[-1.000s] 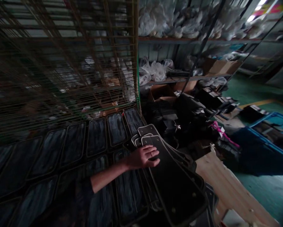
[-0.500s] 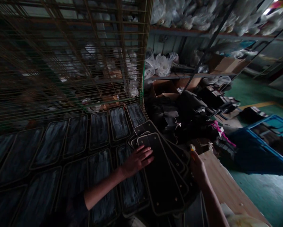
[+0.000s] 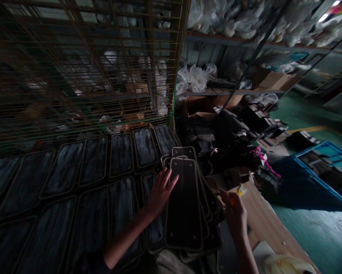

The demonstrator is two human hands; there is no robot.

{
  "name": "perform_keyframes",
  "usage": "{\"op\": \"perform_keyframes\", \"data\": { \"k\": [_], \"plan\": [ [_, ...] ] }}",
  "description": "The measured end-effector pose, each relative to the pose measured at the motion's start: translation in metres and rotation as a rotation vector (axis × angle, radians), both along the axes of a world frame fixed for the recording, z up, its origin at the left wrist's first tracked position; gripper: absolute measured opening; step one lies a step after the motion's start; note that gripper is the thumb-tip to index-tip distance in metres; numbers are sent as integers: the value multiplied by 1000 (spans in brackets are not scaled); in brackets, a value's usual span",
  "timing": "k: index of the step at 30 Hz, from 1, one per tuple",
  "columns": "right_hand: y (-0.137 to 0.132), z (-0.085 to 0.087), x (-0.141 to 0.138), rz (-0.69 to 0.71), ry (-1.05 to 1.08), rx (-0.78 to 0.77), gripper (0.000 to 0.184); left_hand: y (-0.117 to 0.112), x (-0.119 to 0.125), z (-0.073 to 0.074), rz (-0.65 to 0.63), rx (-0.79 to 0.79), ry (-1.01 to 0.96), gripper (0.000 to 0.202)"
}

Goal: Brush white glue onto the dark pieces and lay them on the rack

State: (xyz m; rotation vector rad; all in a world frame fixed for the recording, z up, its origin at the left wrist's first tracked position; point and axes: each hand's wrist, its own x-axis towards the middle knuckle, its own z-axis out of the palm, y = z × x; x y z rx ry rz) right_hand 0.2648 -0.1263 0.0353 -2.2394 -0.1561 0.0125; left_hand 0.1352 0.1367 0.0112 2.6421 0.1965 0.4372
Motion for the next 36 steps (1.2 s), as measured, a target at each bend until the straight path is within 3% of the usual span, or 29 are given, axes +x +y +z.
{"op": "perform_keyframes", "data": {
  "k": [3,7,10,12,16,20,23,28,36],
  "plan": [
    [25,7,9,157,19,-158,35,-13,-18,-11,179,-292,-44,63],
    [39,-6,-1,273,-2,-230,29,-31,-35,-26,447,-838,-114,52],
    [35,-19,-12,269,8,-218,27,-44,-34,-23,646,-1159,-27,42],
    [35,-22,-22,222,5,-195,25,-52,-30,-16,691,-1274,34,42],
    [44,-18,-51,143,-10,-120,17,-59,-24,-1,615,-1337,63,49],
    [51,-17,-72,81,-35,-55,24,-54,-16,11,624,-1305,73,57],
    [50,-21,-69,68,-78,-39,23,-48,-6,15,586,-1319,-33,60],
    [49,-29,-54,-1,-71,-37,20,-46,10,10,515,-1520,-82,68],
    [53,-17,-91,-58,-55,3,24,-25,-5,33,281,-1670,67,75]
  ]
}}
